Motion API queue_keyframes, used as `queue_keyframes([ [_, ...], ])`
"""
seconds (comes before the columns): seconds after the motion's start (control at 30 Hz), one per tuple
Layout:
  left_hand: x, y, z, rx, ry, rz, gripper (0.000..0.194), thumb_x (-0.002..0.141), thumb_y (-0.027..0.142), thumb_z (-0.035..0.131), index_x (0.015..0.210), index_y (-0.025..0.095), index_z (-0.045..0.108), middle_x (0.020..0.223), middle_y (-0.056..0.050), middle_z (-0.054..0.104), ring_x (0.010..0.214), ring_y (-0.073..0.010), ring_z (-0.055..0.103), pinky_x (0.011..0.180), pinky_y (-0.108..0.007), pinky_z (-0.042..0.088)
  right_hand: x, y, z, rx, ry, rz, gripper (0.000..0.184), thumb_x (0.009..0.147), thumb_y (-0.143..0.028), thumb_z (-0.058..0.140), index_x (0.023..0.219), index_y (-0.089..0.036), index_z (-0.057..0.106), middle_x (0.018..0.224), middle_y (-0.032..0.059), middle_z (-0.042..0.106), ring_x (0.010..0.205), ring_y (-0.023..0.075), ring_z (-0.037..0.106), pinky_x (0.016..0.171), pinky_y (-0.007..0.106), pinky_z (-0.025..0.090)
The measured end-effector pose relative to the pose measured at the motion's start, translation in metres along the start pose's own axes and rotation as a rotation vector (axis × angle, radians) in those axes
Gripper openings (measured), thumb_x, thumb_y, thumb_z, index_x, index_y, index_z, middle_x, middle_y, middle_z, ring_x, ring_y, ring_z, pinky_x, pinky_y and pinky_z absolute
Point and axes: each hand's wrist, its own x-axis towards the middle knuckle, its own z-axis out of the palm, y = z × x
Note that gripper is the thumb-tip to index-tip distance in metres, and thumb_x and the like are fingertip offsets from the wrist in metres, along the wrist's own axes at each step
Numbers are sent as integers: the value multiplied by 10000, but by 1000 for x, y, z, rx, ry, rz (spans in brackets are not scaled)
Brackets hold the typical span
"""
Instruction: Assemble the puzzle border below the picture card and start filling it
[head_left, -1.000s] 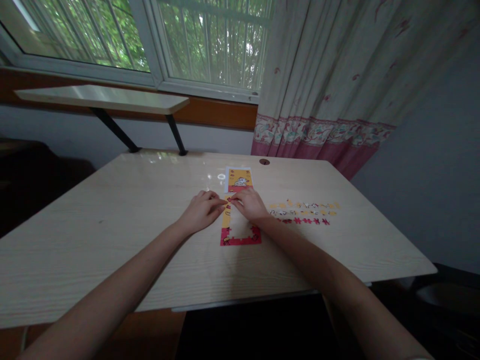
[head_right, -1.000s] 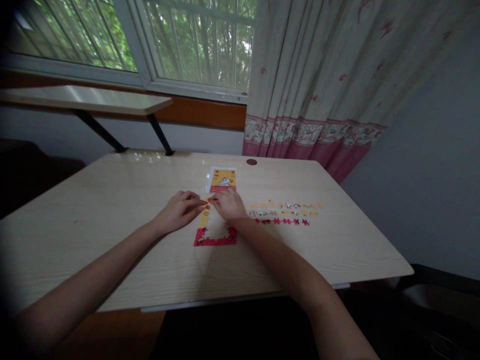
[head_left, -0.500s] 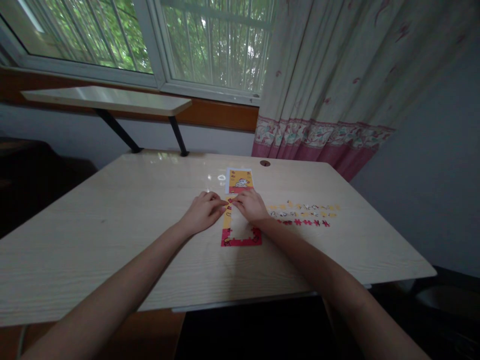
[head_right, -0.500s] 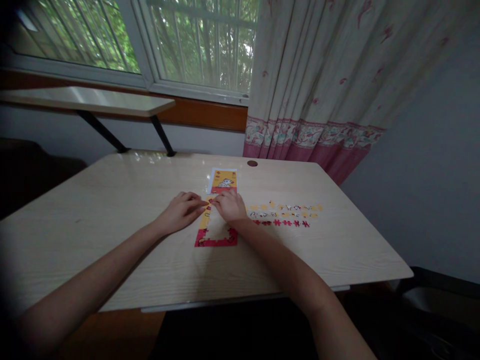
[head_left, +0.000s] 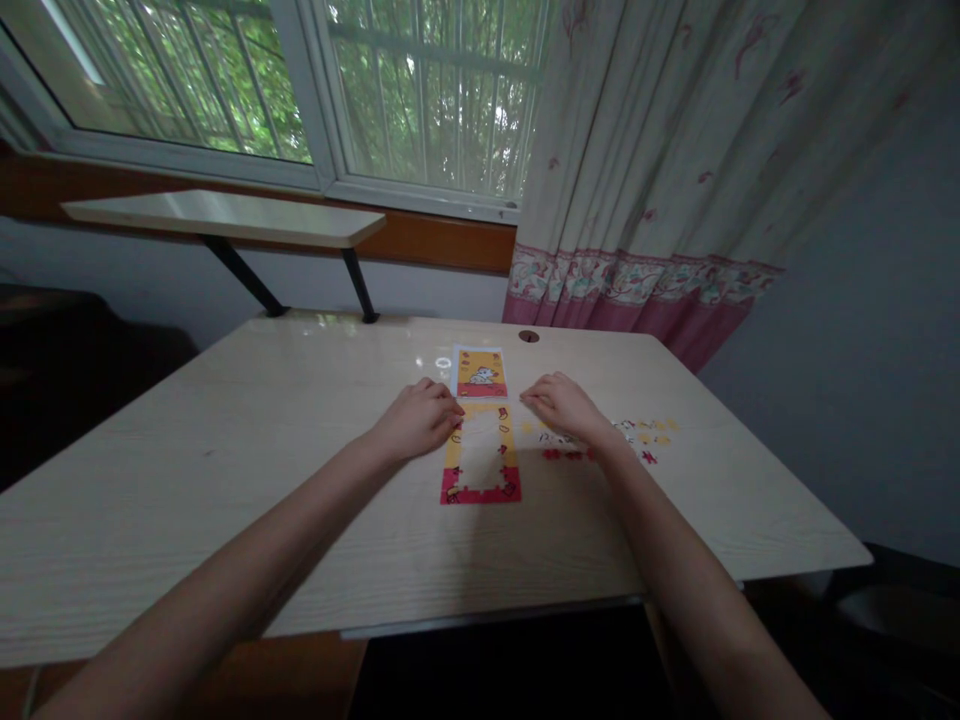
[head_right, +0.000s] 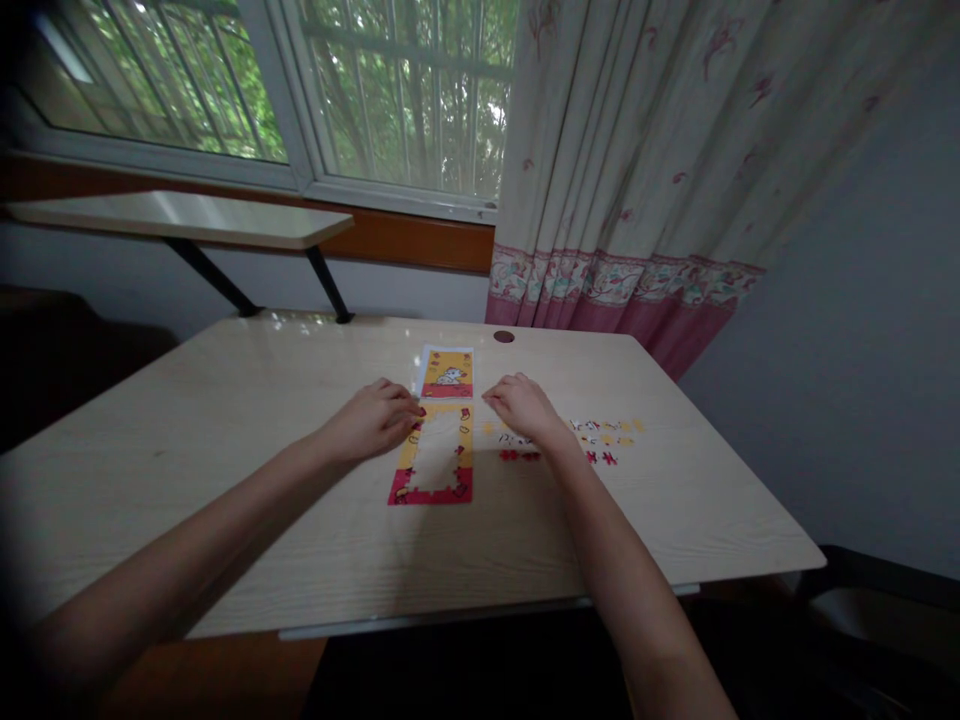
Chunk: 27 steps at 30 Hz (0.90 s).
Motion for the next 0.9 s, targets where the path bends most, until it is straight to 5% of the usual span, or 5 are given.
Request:
queue_keyframes([
  [0.2,18,5,0,7,23,55,275,835,174,456,932,197,712,911,-83,688,884,-245,531,804,-377,422,1,-3,12,53,-99,-93,242,892,-175,525,1034,-127,715,1017,93,712,956,187,614,890,289,423],
  [0.37,7,-6,15,-29,43,59,311,823,153,456,996,207,708,928,-81,697,895,-242,544,810,-392,436,3,-13,15,14,-92,-62,261,913,-217,513,1089,-152,695,1072,93,703,996,195,604,906,300,412],
  [0.9,-1,-3,22,12,-26,157,306,875,150,444,1049,192,693,1030,-82,686,901,-242,496,812,-364,407,10,-18,29,60,-90,-76,250,883,-292,586,1041,-151,720,1039,84,714,989,198,615,927,302,388],
])
